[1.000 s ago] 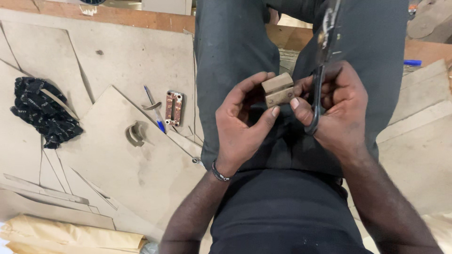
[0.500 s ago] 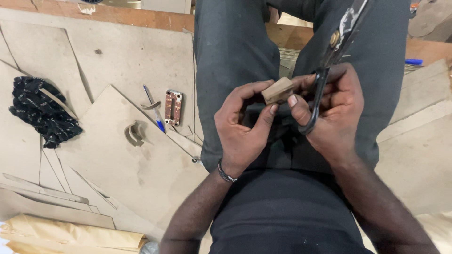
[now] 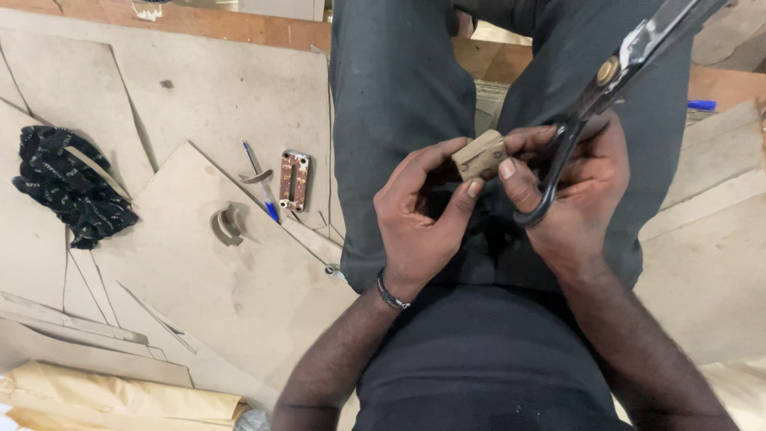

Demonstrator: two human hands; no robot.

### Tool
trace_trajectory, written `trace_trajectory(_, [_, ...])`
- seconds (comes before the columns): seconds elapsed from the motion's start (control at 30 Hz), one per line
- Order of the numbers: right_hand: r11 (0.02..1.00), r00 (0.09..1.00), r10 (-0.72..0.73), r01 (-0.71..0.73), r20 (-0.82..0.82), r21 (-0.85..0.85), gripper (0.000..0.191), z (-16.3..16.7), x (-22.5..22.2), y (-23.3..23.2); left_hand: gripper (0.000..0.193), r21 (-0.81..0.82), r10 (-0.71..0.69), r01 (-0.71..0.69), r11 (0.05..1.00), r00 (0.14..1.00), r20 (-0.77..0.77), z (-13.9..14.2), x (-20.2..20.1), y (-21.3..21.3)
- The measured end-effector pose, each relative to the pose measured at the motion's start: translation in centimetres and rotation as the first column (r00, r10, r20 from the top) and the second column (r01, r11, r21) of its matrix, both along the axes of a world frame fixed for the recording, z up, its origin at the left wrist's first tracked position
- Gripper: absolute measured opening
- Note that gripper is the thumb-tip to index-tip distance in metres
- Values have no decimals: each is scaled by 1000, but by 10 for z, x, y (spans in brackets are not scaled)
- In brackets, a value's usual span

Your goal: The person uses large shears to cut a small rectangular piece of cardboard, following a drawn outline. They rotate the piece and make several cuts to shape it, then place the finished piece on the work surface.

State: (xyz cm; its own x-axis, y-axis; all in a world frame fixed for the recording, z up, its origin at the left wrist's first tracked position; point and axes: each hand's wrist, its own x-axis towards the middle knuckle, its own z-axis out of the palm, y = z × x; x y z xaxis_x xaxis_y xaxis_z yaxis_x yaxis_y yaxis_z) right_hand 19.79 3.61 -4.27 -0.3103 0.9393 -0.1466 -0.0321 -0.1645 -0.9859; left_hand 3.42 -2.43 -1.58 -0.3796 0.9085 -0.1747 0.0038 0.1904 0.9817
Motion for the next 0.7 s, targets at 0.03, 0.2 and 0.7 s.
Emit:
trace_trajectory(0.03, [1000, 1000, -5, 5, -13, -10, 36, 0, 0, 1, 37, -2, -3, 3, 1000, 1000, 3, 0, 0, 0])
trace_trajectory(0.2, [998, 997, -26, 22, -70, -60, 36, 1, -1, 2, 38, 6, 6, -6, 1000, 999, 46, -2, 2, 0])
trace_trajectory(0.7, [977, 922, 193, -149, 335, -153, 20, 7, 4, 11, 44, 20, 156, -159, 987, 983, 94, -22, 12, -10])
